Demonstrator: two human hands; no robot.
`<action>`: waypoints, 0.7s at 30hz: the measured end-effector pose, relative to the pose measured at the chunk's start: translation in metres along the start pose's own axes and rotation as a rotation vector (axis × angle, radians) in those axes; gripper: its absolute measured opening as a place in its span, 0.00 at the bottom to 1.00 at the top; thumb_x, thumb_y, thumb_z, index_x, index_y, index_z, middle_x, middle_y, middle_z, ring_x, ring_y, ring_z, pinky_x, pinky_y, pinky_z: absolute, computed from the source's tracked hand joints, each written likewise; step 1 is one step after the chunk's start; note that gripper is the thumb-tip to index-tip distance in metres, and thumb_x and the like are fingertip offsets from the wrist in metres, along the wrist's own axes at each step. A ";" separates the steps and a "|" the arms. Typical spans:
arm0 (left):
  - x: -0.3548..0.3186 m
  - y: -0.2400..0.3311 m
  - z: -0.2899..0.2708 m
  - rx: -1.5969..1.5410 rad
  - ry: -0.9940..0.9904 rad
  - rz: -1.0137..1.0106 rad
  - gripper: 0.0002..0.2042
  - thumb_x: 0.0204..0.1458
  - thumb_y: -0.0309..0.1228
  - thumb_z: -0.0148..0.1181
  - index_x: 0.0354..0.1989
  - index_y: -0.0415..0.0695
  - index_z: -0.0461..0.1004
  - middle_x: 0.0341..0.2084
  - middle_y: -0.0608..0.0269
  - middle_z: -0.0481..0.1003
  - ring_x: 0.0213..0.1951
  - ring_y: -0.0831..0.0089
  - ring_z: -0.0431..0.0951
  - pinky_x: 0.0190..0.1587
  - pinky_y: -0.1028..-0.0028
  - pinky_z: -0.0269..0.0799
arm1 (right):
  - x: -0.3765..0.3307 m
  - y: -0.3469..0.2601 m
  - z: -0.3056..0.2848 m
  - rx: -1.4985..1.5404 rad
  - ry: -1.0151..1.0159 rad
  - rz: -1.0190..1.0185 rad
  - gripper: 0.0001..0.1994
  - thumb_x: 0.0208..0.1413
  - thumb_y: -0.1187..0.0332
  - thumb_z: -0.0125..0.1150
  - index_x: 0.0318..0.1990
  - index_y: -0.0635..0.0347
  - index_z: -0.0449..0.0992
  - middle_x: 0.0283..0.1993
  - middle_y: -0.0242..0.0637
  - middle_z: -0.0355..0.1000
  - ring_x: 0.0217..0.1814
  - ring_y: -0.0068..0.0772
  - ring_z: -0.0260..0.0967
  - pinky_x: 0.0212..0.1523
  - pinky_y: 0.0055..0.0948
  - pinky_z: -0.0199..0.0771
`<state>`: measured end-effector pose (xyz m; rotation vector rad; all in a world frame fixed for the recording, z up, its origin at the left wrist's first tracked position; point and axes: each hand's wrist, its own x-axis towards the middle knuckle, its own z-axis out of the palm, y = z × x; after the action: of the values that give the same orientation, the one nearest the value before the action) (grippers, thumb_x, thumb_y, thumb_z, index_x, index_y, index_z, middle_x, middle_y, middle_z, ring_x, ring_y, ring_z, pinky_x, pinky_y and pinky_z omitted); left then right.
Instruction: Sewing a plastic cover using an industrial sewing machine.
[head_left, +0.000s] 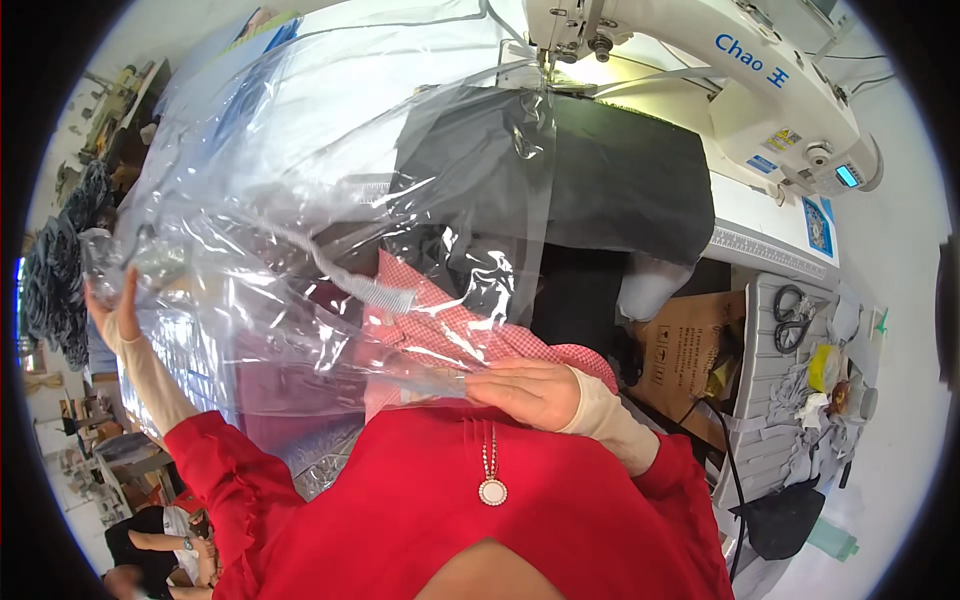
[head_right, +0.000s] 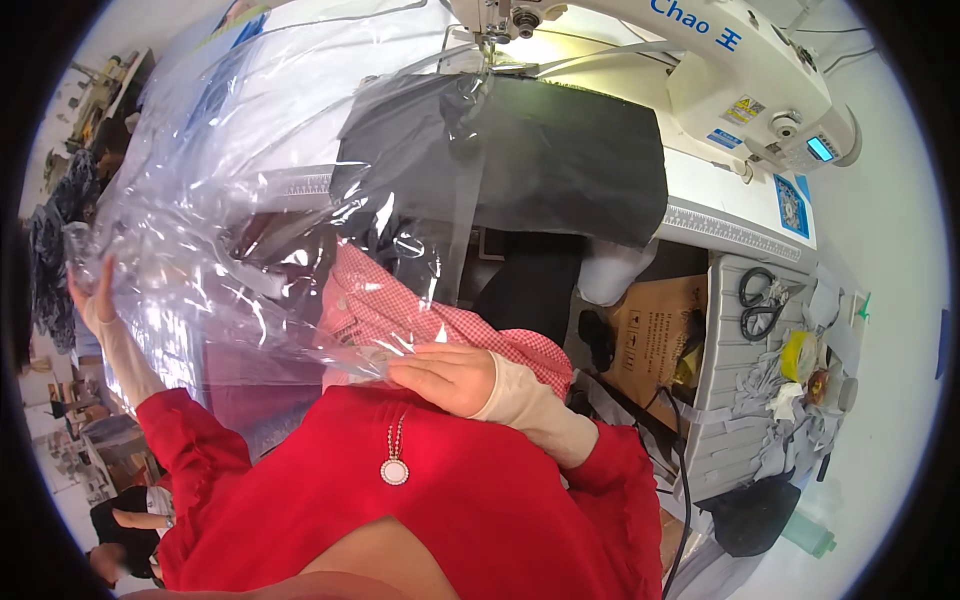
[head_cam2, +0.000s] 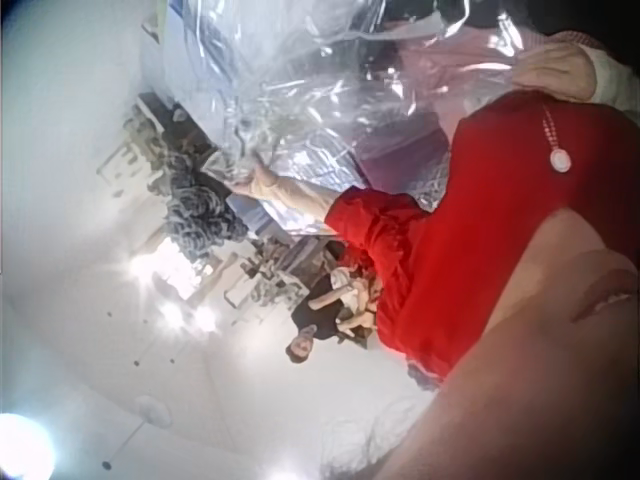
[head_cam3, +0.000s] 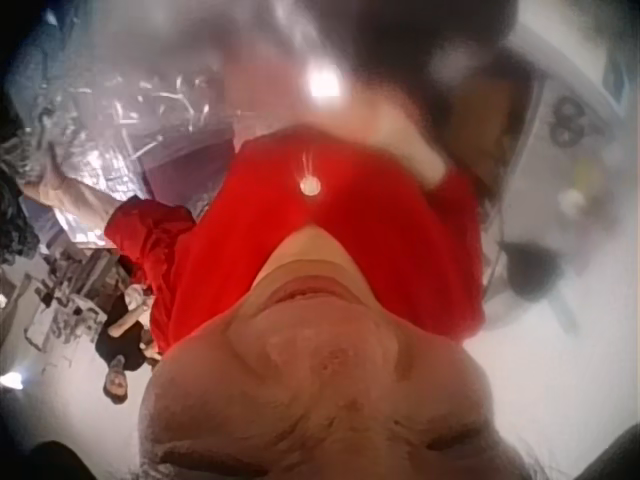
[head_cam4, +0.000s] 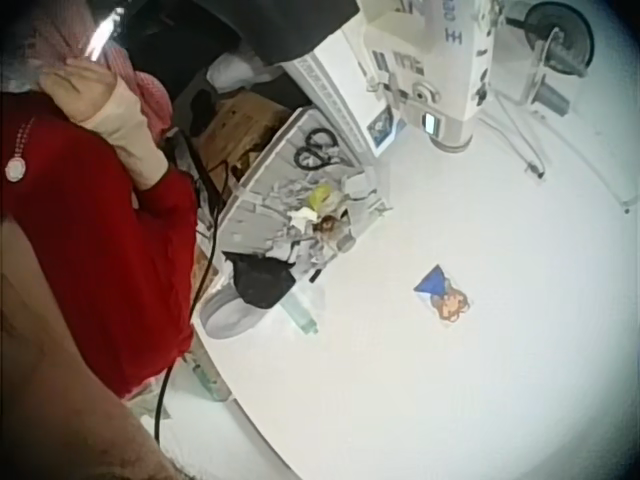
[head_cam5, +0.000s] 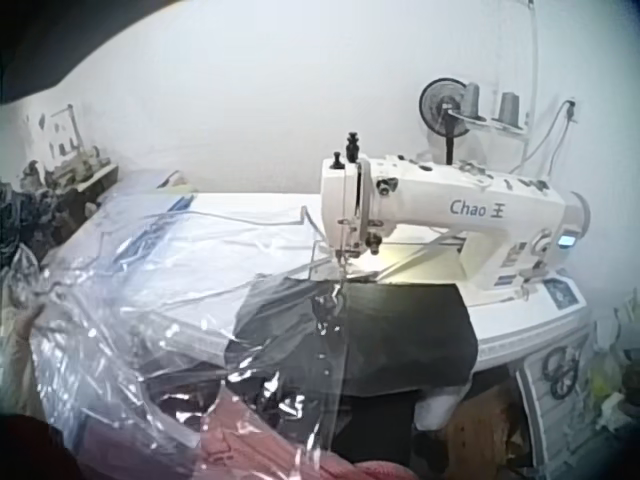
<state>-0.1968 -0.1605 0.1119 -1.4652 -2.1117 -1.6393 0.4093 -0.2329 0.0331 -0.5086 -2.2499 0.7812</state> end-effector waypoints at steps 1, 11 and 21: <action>0.009 0.009 -0.003 -0.027 0.017 0.093 0.40 0.35 0.21 0.71 0.58 0.34 0.53 0.50 0.51 0.63 0.45 0.67 0.70 0.50 0.70 0.67 | 0.002 0.000 -0.002 -0.007 0.021 -0.042 0.14 0.46 0.75 0.55 0.43 0.68 0.71 0.44 0.44 0.72 0.45 0.39 0.72 0.50 0.34 0.71; 0.002 0.025 0.028 -0.019 0.129 0.183 0.36 0.39 0.15 0.65 0.58 0.37 0.51 0.43 0.44 0.68 0.41 0.62 0.74 0.45 0.66 0.74 | 0.007 0.005 -0.022 -0.103 0.093 -0.080 0.12 0.42 0.77 0.58 0.38 0.68 0.73 0.39 0.43 0.74 0.41 0.38 0.73 0.47 0.33 0.73; 0.031 0.004 0.071 -0.350 0.071 0.190 0.40 0.38 0.14 0.65 0.60 0.37 0.47 0.46 0.44 0.66 0.41 0.64 0.73 0.46 0.69 0.72 | 0.029 0.042 -0.072 -0.276 0.034 -0.044 0.13 0.44 0.75 0.52 0.39 0.66 0.73 0.40 0.40 0.72 0.44 0.38 0.70 0.51 0.35 0.69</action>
<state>-0.1788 -0.0851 0.1028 -1.6107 -1.6501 -2.0221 0.4467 -0.1578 0.0614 -0.5929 -2.3411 0.4380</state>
